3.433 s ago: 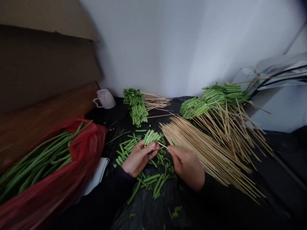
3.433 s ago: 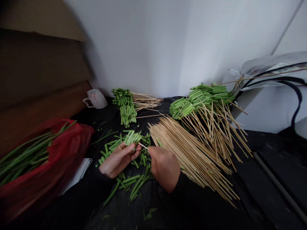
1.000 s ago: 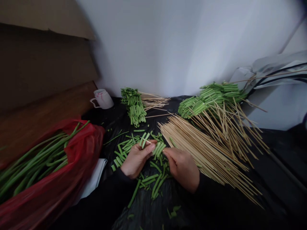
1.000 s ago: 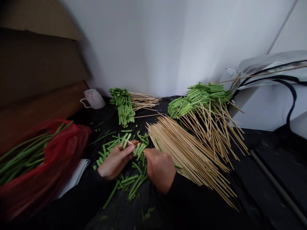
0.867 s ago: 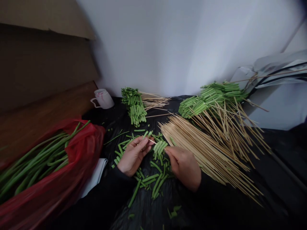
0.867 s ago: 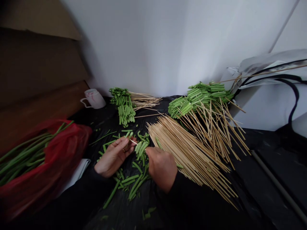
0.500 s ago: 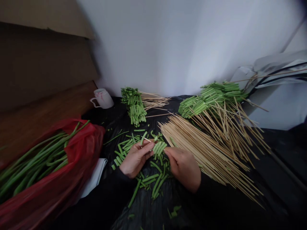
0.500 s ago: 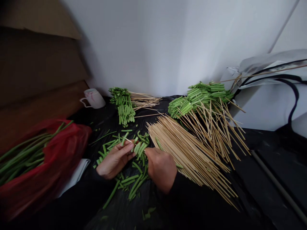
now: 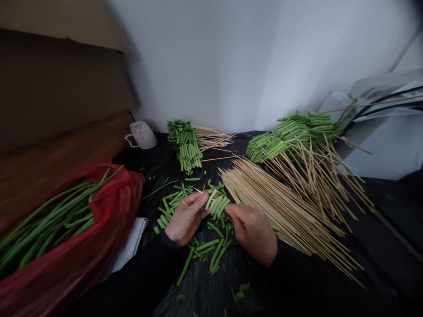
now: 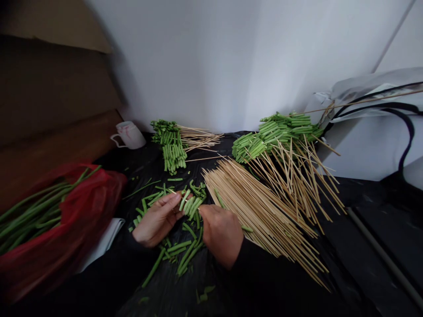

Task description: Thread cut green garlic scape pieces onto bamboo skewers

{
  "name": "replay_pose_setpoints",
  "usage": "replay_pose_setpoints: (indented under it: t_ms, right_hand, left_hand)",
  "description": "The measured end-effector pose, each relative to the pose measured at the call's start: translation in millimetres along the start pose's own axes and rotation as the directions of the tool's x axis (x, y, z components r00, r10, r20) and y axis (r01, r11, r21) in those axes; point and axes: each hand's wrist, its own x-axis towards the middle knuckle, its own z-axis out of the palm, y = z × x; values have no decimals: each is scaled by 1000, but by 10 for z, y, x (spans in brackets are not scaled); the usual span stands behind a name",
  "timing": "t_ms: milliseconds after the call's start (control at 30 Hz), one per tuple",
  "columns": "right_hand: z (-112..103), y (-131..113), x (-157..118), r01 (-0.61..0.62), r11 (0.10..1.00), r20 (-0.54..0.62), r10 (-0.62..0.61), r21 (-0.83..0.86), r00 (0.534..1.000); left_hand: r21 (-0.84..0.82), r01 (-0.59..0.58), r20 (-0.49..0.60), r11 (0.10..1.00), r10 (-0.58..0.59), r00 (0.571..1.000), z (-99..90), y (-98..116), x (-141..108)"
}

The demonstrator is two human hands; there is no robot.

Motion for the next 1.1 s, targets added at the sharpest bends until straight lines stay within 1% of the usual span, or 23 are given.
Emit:
replay_pose_setpoints:
  t_ms: [200,333,433,500,533,600,700,767,867,933,1000,1100]
  right_hand:
    - [-2,-4,11,-22,1000,0,22,-6,1000]
    - [-35,28,26,-18,998,4,19,-59,1000]
    - [-115,97,50,2,993,-40,-6,-115,999]
    - [-186,161,73,-16,991,-114,0,-131,993]
    - [-221,195,85,-23,990,-155,1,-139,988]
    - [-278,255,105,-31,988,-199,1,-151,980]
    - [-315,305,119,-39,985,-217,2,-166,976]
    - [-311,314,116,-33,985,-220,-5,-168,975]
    - [-294,309,106,-21,987,-217,-15,-162,976]
    - [-290,304,104,-21,987,-207,-12,-158,978]
    - [-294,299,106,-21,987,-205,-12,-159,979]
    - [-302,294,111,-7,986,-214,-29,-164,976]
  left_hand:
    - [62,-13,11,998,12,1000,12,-27,-3]
    - [135,-54,36,989,50,998,9,-5,2]
    - [253,-80,82,964,61,995,-20,58,6]
    - [357,-111,144,927,62,988,-55,121,7]
    - [415,-140,184,899,68,981,-73,154,6]
    - [537,-219,279,814,74,957,-104,217,1]
    - [676,-335,399,657,56,915,-132,294,-15]
    - [710,-380,451,593,32,892,-148,341,-30]
    - [741,-363,489,565,-83,868,-183,406,-64]
    - [783,-344,494,519,-182,850,-210,429,-86]
    - [820,-382,510,426,-242,826,-232,424,-101]
    - [830,-496,551,254,-243,798,-235,375,-107]
